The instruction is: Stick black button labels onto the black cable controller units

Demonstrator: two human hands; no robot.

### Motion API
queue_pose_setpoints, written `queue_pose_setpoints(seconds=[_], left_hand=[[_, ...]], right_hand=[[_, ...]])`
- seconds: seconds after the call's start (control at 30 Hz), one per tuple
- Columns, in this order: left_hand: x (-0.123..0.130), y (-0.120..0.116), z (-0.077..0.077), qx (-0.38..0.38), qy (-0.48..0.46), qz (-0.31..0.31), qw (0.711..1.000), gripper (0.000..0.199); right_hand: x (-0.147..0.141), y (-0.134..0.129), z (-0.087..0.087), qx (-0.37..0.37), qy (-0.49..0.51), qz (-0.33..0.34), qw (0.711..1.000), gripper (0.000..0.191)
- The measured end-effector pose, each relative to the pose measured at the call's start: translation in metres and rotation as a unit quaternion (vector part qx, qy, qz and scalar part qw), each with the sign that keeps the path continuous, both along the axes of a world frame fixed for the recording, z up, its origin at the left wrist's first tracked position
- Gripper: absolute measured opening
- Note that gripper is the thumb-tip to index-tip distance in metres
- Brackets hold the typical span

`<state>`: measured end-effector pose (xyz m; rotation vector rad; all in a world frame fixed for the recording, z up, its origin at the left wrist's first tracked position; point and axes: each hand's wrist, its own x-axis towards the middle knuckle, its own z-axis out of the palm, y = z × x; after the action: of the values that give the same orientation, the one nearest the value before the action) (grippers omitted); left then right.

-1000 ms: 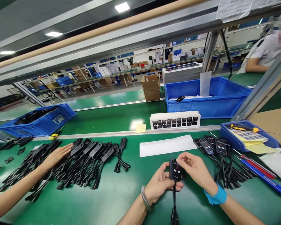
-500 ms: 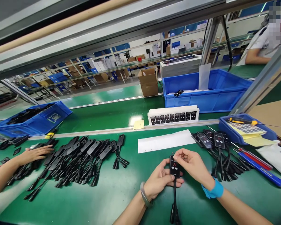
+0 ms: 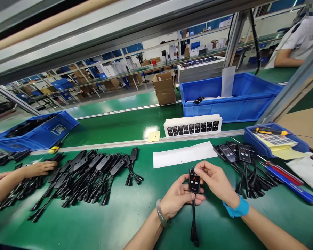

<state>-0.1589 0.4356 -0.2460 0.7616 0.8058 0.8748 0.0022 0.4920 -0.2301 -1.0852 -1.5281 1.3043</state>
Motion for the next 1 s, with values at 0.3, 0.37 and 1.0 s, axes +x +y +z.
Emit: queue_pose_setpoints(seconds=[0.3, 0.37, 1.0], left_hand=[[0.004, -0.002, -0.004, -0.001, 0.021, 0.027, 0.999, 0.066], [0.005, -0.002, -0.002, 0.006, 0.023, 0.026, 0.999, 0.065], [0.005, -0.003, 0.002, 0.008, 0.017, -0.004, 1.000, 0.059]], right_hand=[[0.018, 0.008, 0.015, -0.007, -0.003, -0.016, 1.000, 0.030], [0.013, 0.004, 0.011, -0.026, -0.007, 0.015, 1.000, 0.030], [0.004, -0.002, 0.000, -0.044, -0.012, 0.023, 0.999, 0.024]])
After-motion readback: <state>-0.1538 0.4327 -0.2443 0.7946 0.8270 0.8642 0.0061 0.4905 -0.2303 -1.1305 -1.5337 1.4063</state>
